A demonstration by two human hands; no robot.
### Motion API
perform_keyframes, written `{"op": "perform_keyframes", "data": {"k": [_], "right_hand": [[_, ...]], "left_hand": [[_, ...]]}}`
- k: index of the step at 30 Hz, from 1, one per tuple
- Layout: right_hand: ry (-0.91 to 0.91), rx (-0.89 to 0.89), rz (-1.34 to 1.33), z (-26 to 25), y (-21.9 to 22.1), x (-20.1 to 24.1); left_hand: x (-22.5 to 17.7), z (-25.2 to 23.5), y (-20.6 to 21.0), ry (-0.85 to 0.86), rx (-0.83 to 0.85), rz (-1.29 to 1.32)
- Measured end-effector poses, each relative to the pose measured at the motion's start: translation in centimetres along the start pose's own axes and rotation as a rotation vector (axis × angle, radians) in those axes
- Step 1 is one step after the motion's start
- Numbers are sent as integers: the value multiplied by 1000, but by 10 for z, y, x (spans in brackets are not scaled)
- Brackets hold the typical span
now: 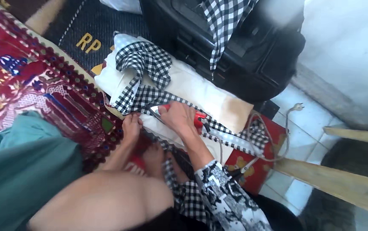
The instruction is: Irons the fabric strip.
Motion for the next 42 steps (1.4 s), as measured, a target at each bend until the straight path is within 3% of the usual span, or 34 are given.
{"op": "perform_keyframes", "data": {"k": [5, 7, 9, 10, 15, 17, 19, 21, 29, 34, 42], "right_hand": [[-6, -20, 7, 2, 1, -3], [8, -18, 7, -1, 0, -1], [23, -6, -7, -2, 0, -1], [25, 0, -14, -1, -1, -2], [10, -3, -38, 9, -1, -8], [22, -8, -26, 9, -1, -12], [41, 3, -32, 6, -1, -11], [47, 6, -34, 4, -2, -8], [36, 16, -64, 25, -7, -30], [107, 6, 3, 46, -16, -73], [141, -98, -72, 70, -31, -106]], "left_hand": [[0, -1, 1, -4, -18, 34], [29, -35, 1, 23, 13, 43], [77, -82, 4, 188, 0, 84], [81, -87, 4, 209, 9, 94], [-2, 5, 1, -20, -14, 24], [19, -19, 2, 25, 9, 49], [65, -72, 3, 132, 11, 101], [74, -90, 4, 119, 27, 128], [59, -91, 11, -13, 42, 236], [-17, 3, 10, -137, 9, 112], [-63, 41, 8, -63, -145, 198]]}}
Point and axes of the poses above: each hand's wrist, its own z-axis away from the middle knuckle, its own y-axis out of the palm, x = y × z, the point moved 6 cm from there along -z, towards the middle knuckle, and after that the axes turned 2 degrees about -y, right-handed, at the moved point
